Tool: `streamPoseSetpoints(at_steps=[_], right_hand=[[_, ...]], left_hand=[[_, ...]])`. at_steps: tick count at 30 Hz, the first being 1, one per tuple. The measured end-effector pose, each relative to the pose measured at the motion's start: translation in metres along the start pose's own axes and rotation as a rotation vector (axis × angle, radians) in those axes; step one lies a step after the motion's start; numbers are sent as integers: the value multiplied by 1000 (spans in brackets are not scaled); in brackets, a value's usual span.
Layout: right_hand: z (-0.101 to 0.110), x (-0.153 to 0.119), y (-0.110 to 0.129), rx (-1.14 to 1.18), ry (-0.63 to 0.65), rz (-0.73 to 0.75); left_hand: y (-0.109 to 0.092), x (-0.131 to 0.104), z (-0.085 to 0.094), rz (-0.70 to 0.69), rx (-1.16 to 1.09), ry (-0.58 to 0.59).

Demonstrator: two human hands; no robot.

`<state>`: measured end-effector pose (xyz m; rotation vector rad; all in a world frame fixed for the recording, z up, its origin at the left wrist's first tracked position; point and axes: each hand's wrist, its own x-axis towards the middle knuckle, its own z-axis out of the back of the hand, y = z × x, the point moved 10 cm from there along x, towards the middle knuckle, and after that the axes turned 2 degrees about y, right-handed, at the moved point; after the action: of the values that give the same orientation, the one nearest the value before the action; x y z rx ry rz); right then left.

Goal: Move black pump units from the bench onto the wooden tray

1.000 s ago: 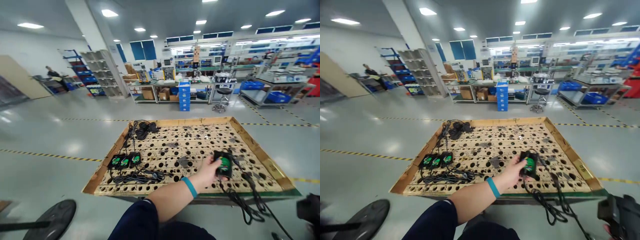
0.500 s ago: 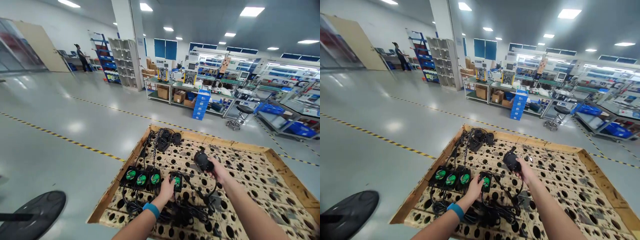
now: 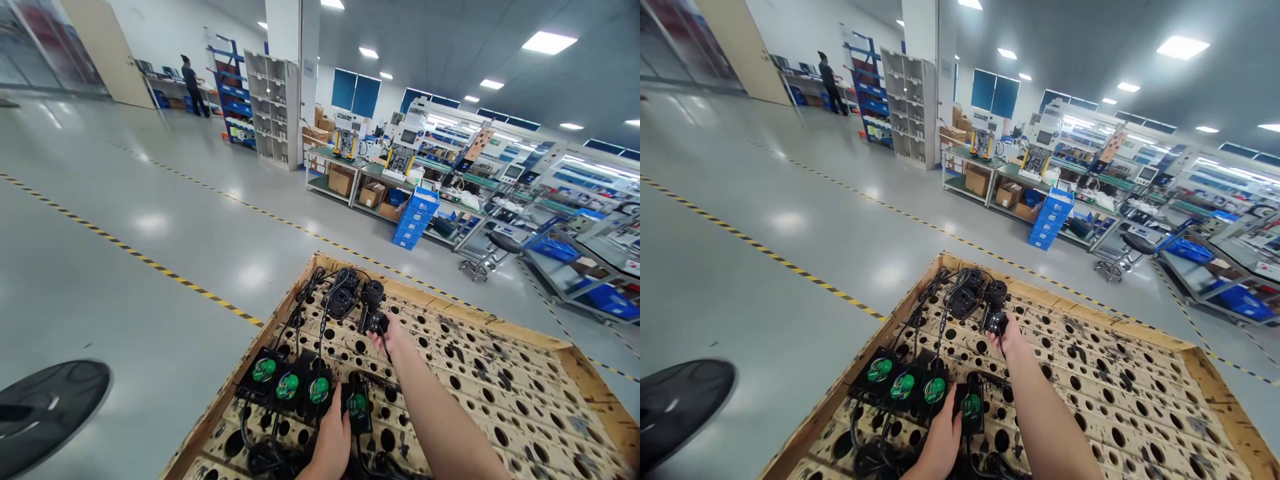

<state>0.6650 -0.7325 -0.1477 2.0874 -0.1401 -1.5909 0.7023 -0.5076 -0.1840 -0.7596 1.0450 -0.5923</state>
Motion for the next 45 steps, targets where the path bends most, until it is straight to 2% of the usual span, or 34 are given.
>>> streamPoseSetpoints(at_steps=[3,8,11,14,16,18,19,20,22,24,26,28,30,31,32,34,35,36,37,38,39,41,43,45], right_hand=[[-3,12,13,-158,-68,29],[3,14,48,-479,-266,129],[8,-6,77,-674,-354,290],[25,-43,87,-796,-393,500],[49,-75,80,-817,-496,712],[82,-103,55,-758,-686,899],[101,-104,34,-703,-759,866],[114,-95,10,-666,-756,791],[119,-71,-26,-660,-661,688],[111,-56,-39,-670,-595,665],[102,-56,-32,-656,-604,682],[89,-68,-16,-633,-655,710],[61,-88,0,-625,-667,771],[38,-97,6,-650,-620,829],[8,-106,11,-702,-514,897],[-63,-124,5,-924,-128,1055],[-86,-133,-6,-1024,35,1088],[-96,-142,-20,-1100,142,1097],[-93,-149,-32,-1145,179,1084],[-78,-154,-45,-1167,161,1055],[-54,-157,-60,-1184,104,1009],[10,-158,-99,-1251,-50,862],[79,-150,-148,-1354,-205,624],[125,-147,-186,-1417,-301,525]], left_hand=[[-6,-5,3,12,106,50],[-19,-16,10,-14,440,34],[-30,-22,12,-101,603,-24],[-38,-20,16,-206,672,-76],[-41,-12,14,-292,691,-49],[-45,-4,9,-394,715,12],[-46,-1,6,-437,731,48],[-47,3,3,-469,749,77],[-49,7,0,-493,785,115],[-50,7,-3,-480,820,141],[-50,6,-6,-443,852,169],[-51,5,-10,-405,878,204],[-54,5,-15,-393,890,229],[-57,6,-16,-399,892,226],[-61,8,-17,-416,892,218],[-67,13,-18,-454,884,216],[-69,16,-17,-478,877,217],[-71,19,-17,-504,868,218],[-72,22,-15,-525,860,217],[-73,25,-12,-537,859,208],[-73,28,-9,-546,864,195],[-71,31,-5,-558,883,197],[-69,30,-4,-565,900,227],[-70,27,-6,-585,903,261]])
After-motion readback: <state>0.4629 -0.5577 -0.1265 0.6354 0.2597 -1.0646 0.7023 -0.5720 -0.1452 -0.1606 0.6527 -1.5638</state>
